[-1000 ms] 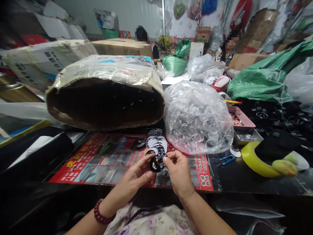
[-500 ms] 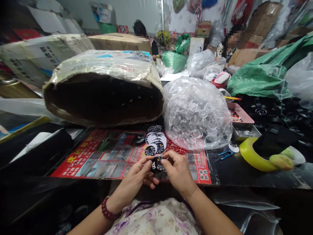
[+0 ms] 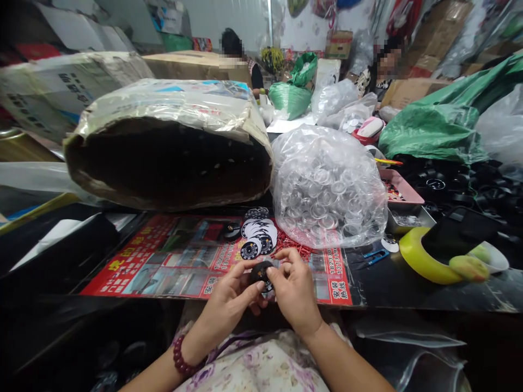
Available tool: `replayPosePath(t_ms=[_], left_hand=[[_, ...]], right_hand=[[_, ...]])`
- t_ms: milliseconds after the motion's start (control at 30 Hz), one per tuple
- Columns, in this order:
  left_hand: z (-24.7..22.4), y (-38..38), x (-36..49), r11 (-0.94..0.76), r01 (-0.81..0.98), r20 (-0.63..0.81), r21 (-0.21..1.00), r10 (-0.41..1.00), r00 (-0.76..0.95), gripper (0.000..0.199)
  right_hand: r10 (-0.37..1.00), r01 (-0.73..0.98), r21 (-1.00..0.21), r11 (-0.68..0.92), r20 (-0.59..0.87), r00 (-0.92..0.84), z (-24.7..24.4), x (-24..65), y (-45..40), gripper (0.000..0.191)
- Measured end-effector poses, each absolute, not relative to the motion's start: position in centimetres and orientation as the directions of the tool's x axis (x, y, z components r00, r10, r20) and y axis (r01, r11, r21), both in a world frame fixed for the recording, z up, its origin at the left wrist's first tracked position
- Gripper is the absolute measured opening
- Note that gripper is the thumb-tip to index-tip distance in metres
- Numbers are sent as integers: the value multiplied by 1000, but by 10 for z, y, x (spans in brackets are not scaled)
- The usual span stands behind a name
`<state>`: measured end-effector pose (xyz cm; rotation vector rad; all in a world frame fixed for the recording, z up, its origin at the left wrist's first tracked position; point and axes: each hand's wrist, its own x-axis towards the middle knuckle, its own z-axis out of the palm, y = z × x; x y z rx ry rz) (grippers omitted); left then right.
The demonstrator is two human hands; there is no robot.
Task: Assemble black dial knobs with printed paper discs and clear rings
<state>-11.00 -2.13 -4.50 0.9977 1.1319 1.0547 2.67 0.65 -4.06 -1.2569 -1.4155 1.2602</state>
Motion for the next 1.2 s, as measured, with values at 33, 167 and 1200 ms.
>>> replayPosePath(t_ms=[33, 167, 1200], left_hand=[[-46, -23, -109, 188, -110, -179, 976, 980, 88, 35], [-52, -30, -113, 81, 44, -82, 996, 996, 25, 29], [-56, 6, -118, 353, -625, -400, 696, 914, 71, 13]], right_hand=[[982, 105, -993, -55, -73, -175, -44, 25, 6, 17], [943, 109, -991, -79, -110, -313, -56, 18, -2, 27], [849, 767, -371, 524, 152, -506, -54, 66, 41, 9]])
